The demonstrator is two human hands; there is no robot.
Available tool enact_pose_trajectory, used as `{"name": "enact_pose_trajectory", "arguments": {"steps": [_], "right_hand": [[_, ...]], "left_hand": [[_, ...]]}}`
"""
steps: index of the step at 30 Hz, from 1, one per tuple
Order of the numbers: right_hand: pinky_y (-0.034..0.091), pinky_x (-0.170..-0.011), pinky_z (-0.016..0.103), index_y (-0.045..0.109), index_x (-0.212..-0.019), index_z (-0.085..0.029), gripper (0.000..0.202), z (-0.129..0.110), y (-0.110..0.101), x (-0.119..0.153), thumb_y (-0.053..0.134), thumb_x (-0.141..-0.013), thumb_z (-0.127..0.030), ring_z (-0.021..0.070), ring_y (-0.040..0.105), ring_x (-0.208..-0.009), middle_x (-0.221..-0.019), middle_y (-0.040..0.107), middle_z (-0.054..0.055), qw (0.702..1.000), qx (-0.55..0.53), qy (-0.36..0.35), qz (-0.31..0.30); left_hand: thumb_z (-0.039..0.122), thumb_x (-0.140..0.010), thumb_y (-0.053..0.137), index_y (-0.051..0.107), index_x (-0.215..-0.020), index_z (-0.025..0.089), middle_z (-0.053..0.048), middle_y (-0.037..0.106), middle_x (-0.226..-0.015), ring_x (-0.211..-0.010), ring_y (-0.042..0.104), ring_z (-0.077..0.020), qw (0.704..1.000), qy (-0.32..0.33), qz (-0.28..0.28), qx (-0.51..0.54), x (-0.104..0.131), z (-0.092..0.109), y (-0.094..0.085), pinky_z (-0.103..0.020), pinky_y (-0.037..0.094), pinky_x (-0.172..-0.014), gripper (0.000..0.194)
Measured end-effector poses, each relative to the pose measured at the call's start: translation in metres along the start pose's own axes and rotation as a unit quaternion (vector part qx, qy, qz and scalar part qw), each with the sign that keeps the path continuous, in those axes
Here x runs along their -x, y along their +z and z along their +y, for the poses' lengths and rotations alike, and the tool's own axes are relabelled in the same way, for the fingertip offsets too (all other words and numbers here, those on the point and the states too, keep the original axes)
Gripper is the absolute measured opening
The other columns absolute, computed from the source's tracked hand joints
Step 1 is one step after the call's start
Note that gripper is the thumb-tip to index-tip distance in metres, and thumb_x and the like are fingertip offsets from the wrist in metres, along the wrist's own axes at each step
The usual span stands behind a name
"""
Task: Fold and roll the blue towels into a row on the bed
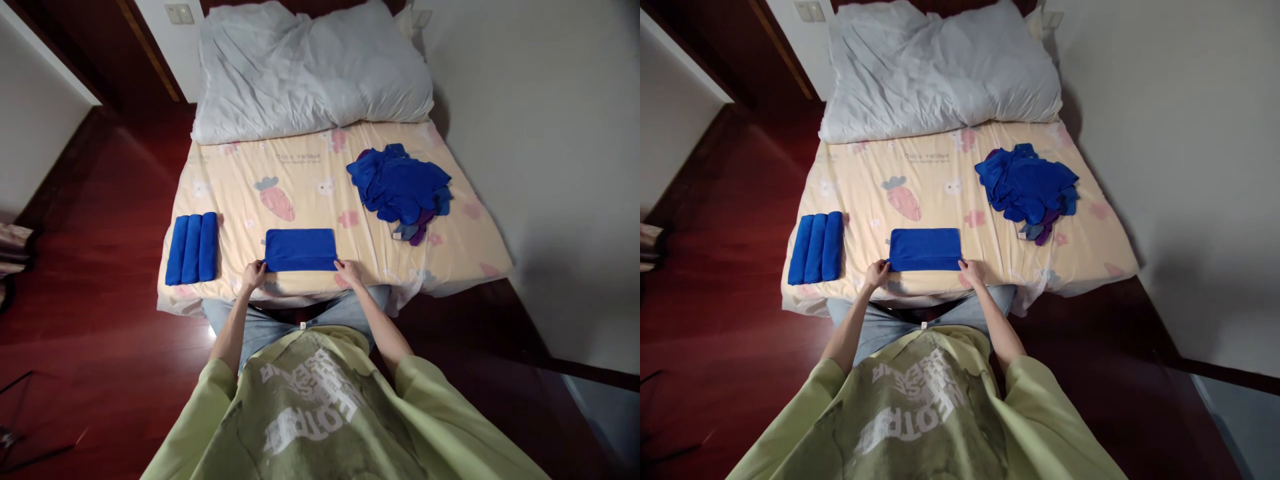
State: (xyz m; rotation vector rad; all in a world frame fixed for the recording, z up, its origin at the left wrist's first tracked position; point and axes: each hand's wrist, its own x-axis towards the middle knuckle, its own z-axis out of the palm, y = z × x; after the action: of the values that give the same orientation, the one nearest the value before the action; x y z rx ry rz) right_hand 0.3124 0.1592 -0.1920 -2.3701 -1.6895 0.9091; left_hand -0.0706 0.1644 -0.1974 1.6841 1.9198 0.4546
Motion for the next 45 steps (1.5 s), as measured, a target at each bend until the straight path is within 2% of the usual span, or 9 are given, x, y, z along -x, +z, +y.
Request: {"name": "enact_pose_trajectory", "arguments": {"steps": [13,19,22,25,27,29,33,39,45], "right_hand": [[0.045,-0.069,0.027,0.077,-0.094,-0.02,0.046,0.007,0.017,-0.003,0.054,-0.096,-0.06,0.0209,0.07,-0.079,-0.087,0.076,0.007,0.998,-0.032,-0.002,0.05],[0.045,-0.074,0.029,0.074,-0.098,-0.021,0.038,0.003,0.014,0.0,0.059,-0.095,-0.056,0.0223,0.067,-0.083,-0.093,0.076,0.007,0.997,-0.035,0.002,0.063],[0.045,-0.087,0.034,0.069,-0.115,-0.02,0.032,0.003,0.014,0.008,0.061,-0.095,-0.044,0.0256,0.064,-0.099,-0.108,0.074,0.011,0.988,-0.012,-0.067,0.142],[0.036,-0.105,0.043,0.069,-0.123,-0.021,0.031,0.005,0.014,0.016,0.051,-0.098,-0.027,0.0282,0.056,-0.118,-0.126,0.069,0.014,0.952,0.051,-0.234,0.19],[0.03,-0.111,0.045,0.068,-0.128,-0.022,0.039,0.01,0.015,0.019,0.046,-0.096,-0.017,0.0271,0.052,-0.124,-0.133,0.067,0.012,0.928,0.082,-0.323,0.166],[0.03,-0.111,0.045,0.064,-0.136,-0.02,0.047,0.015,0.016,0.02,0.047,-0.092,-0.014,0.0263,0.052,-0.126,-0.139,0.065,0.011,0.921,0.091,-0.352,0.136],[0.032,-0.111,0.046,0.059,-0.144,-0.02,0.055,0.016,0.017,0.015,0.051,-0.089,-0.017,0.0284,0.05,-0.129,-0.145,0.061,0.01,0.929,0.089,-0.339,0.118],[0.034,-0.104,0.047,0.064,-0.139,-0.02,0.053,0.0,0.008,0.007,0.05,-0.089,-0.012,0.0305,0.051,-0.119,-0.129,0.069,0.013,0.931,0.117,-0.324,0.118],[0.033,-0.105,0.047,0.066,-0.137,-0.021,0.049,0.02,-0.001,0.027,0.053,-0.09,-0.013,0.0303,0.052,-0.117,-0.127,0.07,0.012,0.917,0.147,-0.364,0.072]], "left_hand": [[0.037,-0.094,0.054,0.069,-0.109,0.018,-0.011,0.076,-0.099,-0.098,0.071,-0.0257,0.999,-0.034,0.002,-0.009,0.002,-0.002,0.005,-0.031,0.052,-0.084,0.028],[0.037,-0.095,0.057,0.06,-0.12,0.022,-0.008,0.073,-0.094,-0.097,0.069,-0.0264,0.999,-0.042,0.026,-0.014,0.007,0.006,0.006,-0.033,0.051,-0.083,0.03],[0.037,-0.096,0.054,0.064,-0.114,0.022,-0.013,0.07,-0.107,-0.108,0.064,-0.0301,0.993,0.001,0.093,-0.067,0.015,0.011,0.01,-0.039,0.051,-0.09,0.026],[0.024,-0.095,0.051,0.068,-0.114,0.022,-0.014,0.065,-0.129,-0.121,0.057,-0.0304,0.981,0.113,0.102,-0.117,0.025,0.012,0.011,-0.043,0.046,-0.102,0.026],[0.017,-0.092,0.05,0.067,-0.122,0.022,-0.013,0.063,-0.136,-0.125,0.055,-0.0299,0.975,0.174,0.061,-0.128,0.03,0.01,0.01,-0.044,0.043,-0.107,0.035],[0.015,-0.088,0.054,0.064,-0.132,0.021,-0.012,0.061,-0.142,-0.128,0.053,-0.0309,0.973,0.192,0.034,-0.126,0.035,0.008,0.008,-0.045,0.041,-0.109,0.046],[0.015,-0.085,0.056,0.058,-0.142,0.018,-0.014,0.056,-0.149,-0.133,0.05,-0.0351,0.978,0.178,0.027,-0.104,0.037,0.012,0.009,-0.048,0.039,-0.11,0.057],[0.01,-0.089,0.048,0.065,-0.134,0.018,-0.019,0.065,-0.135,-0.126,0.054,-0.0368,0.978,0.166,0.028,-0.122,0.025,0.028,0.002,-0.053,0.036,-0.108,0.048],[0.012,-0.09,0.051,0.066,-0.133,0.023,-0.015,0.064,-0.139,-0.124,0.055,-0.0357,0.965,0.219,-0.013,-0.143,0.05,0.0,-0.004,-0.052,0.035,-0.107,0.047]]}}
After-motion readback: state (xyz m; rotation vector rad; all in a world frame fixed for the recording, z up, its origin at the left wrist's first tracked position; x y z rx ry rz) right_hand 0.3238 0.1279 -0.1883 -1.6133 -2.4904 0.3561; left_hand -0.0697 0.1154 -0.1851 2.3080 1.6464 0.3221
